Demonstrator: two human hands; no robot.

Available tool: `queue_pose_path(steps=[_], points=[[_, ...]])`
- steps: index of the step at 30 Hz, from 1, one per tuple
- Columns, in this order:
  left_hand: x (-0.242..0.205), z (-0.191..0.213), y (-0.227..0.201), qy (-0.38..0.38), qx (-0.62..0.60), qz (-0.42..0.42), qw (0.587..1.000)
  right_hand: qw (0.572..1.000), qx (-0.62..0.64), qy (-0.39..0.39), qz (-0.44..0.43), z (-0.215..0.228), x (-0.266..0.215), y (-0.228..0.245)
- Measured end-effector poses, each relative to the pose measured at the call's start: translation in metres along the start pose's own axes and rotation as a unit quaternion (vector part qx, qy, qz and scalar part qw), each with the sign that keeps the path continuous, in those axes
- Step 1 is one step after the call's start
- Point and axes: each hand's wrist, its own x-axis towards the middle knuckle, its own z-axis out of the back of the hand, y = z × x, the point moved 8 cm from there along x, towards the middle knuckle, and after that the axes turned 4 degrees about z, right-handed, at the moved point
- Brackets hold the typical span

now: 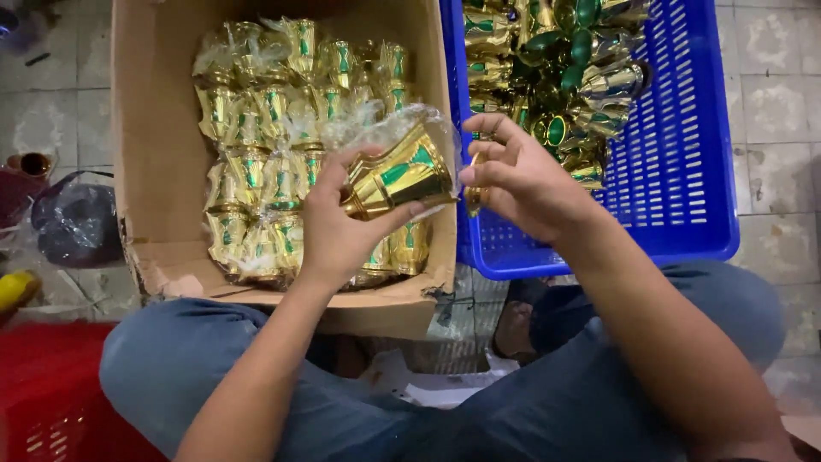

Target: The person wraps individual gold-colored trophies in plastic bags and places them into a cardboard box.

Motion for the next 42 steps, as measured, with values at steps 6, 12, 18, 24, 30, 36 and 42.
queue_pose_path(steps=[6, 12, 18, 24, 30, 36, 42], points=[[-0.004, -0.010, 0.002, 0.026, -0.009, -0.049, 0.998, 0.996, 0.083, -0.028, 0.034, -0.002, 0.001, -0.010], [-0.005, -0.015, 0.003, 0.033, 0.014, -0.110, 0.993, 0.993, 0.086, -0.053, 0.069, -0.010, 0.002, -0.010], [-0.005, -0.015, 0.008, 0.021, 0.005, -0.110, 0.994, 0.992, 0.023, -0.067, 0.102, -0.015, -0.001, -0.013], [-0.003, -0.008, 0.008, 0.000, -0.033, -0.110, 0.993, 0.984, -0.037, -0.078, 0.155, -0.005, 0.000, -0.022], [-0.011, -0.008, 0.001, -0.028, -0.001, -0.139, 0.990, 0.973, -0.030, 0.006, 0.227, -0.021, -0.007, -0.013], [-0.012, -0.012, -0.007, 0.005, 0.043, -0.151, 0.988, 0.956, -0.131, 0.009, 0.262, -0.028, -0.013, 0.009], [0.002, 0.010, -0.003, -0.091, 0.190, -0.187, 0.959, 0.914, -0.247, -0.056, 0.316, -0.009, -0.019, 0.028]])
